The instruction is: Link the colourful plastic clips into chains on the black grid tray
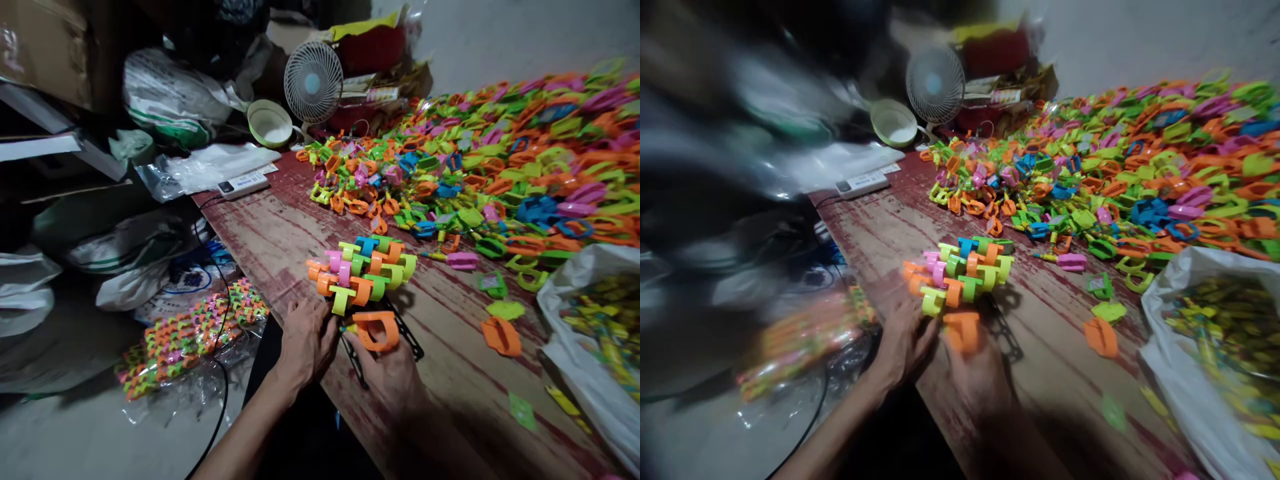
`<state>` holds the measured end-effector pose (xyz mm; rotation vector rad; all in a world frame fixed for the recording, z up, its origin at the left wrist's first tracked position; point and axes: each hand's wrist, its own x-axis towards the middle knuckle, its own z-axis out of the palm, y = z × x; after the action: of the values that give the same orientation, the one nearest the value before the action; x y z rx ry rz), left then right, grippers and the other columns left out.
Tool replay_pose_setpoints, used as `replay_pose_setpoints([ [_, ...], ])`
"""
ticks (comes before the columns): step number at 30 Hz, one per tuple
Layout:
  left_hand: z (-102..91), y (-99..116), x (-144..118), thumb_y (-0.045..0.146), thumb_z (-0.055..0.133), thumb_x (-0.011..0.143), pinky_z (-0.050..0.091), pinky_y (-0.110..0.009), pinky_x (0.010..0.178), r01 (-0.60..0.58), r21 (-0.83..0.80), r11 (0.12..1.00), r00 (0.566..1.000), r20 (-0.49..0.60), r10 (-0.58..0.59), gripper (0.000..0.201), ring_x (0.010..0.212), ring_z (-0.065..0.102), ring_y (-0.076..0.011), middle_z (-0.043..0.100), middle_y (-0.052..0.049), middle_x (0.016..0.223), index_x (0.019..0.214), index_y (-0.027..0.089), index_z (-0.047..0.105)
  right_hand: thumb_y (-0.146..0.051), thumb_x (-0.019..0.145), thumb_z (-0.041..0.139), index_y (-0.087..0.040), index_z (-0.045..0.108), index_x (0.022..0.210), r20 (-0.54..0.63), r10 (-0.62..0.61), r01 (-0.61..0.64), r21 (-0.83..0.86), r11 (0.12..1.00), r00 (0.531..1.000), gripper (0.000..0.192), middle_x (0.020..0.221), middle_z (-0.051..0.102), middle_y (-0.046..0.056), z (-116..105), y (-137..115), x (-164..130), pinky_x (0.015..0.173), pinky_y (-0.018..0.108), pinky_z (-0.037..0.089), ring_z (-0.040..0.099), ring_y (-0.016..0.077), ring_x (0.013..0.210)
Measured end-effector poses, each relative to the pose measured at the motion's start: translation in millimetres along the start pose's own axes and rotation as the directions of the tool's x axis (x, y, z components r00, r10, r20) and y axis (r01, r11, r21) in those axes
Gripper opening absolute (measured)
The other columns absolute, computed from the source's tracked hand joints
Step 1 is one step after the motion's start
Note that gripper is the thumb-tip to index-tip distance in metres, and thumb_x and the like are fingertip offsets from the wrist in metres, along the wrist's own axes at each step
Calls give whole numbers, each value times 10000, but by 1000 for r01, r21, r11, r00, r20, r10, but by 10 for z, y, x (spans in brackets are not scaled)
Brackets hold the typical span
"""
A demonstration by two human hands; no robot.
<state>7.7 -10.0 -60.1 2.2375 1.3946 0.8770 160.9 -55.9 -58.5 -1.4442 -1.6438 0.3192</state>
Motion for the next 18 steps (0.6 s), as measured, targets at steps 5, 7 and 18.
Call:
replay_pose_setpoints([
  [5,-15,-13,2,192,492,913,410,-408,849,-16,-29,999,1000,6,16,162,908,638,-251,725,-89,977,945,191,651,-186,931,590,-208,684,1119,-12,-234,231,-121,965,972,211,962,742,89,-49,55,-4,786,292,611,729,220,886],
  [7,-43,-6,4,194,519,871,411,-406,854,-25,-44,999,999,22,26,193,920,640,-255,726,-87,986,1013,193,650,-167,929,574,-209,695,1123,31,-260,262,-101,960,965,233,974,744,96,-82,61,21,796,305,615,731,224,893],
  [18,-75,-8,10,210,446,895,384,-442,860,-15,-29,999,995,102,17,220,951,614,-273,724,-96,988,974,194,651,-342,886,701,-176,728,968,7,-20,21,-162,987,1000,187,892,760,107,-111,290,-88,815,437,624,726,276,812],
])
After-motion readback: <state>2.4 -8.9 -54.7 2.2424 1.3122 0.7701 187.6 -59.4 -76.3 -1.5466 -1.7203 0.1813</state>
